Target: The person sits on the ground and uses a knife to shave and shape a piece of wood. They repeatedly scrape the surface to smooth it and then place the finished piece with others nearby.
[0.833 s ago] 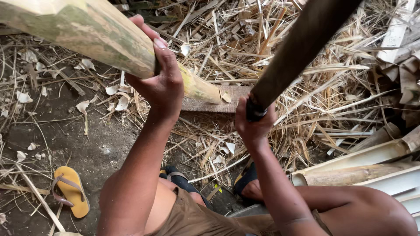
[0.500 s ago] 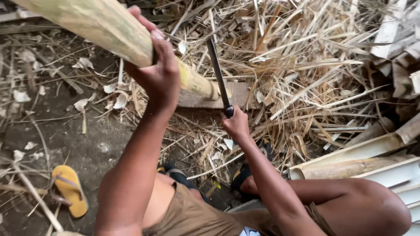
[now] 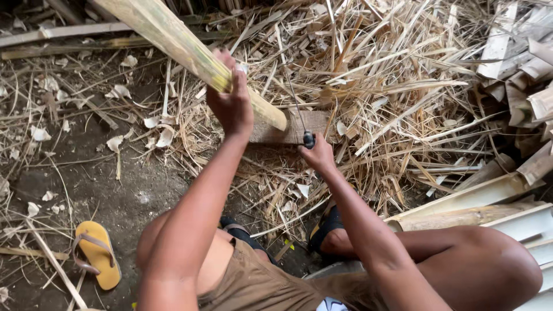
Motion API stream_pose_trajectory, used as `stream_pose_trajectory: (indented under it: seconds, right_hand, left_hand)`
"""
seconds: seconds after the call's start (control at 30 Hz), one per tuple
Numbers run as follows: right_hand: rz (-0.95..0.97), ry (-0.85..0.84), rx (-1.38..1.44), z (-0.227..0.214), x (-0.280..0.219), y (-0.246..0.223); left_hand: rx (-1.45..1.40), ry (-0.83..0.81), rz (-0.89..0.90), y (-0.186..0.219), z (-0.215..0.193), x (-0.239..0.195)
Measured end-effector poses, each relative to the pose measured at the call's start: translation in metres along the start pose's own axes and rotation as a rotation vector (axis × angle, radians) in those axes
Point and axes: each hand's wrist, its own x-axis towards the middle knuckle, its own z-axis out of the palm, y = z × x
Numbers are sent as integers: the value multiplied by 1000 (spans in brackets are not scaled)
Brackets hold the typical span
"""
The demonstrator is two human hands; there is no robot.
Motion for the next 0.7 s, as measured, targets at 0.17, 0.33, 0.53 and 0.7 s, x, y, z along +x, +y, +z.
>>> stream_pose_trajectory:
  seconds: [0.17,0.33,0.53,0.7]
  right_hand:
    - [-545,109,-333,-66,-41,-48]
    - [-814,83,-571,-150,-78,-93]
    - [-741,32,-480,-244,-107,-65]
    - [-589,370,-288,-250,-138,48]
  left_hand:
    - [-62,128,-327,10,28,19]
    - [-576,-79,-705,43,49,63]
    - [-838,-252,-975,68,81,51]
    - [-513,-652,-1030,88,168,-28]
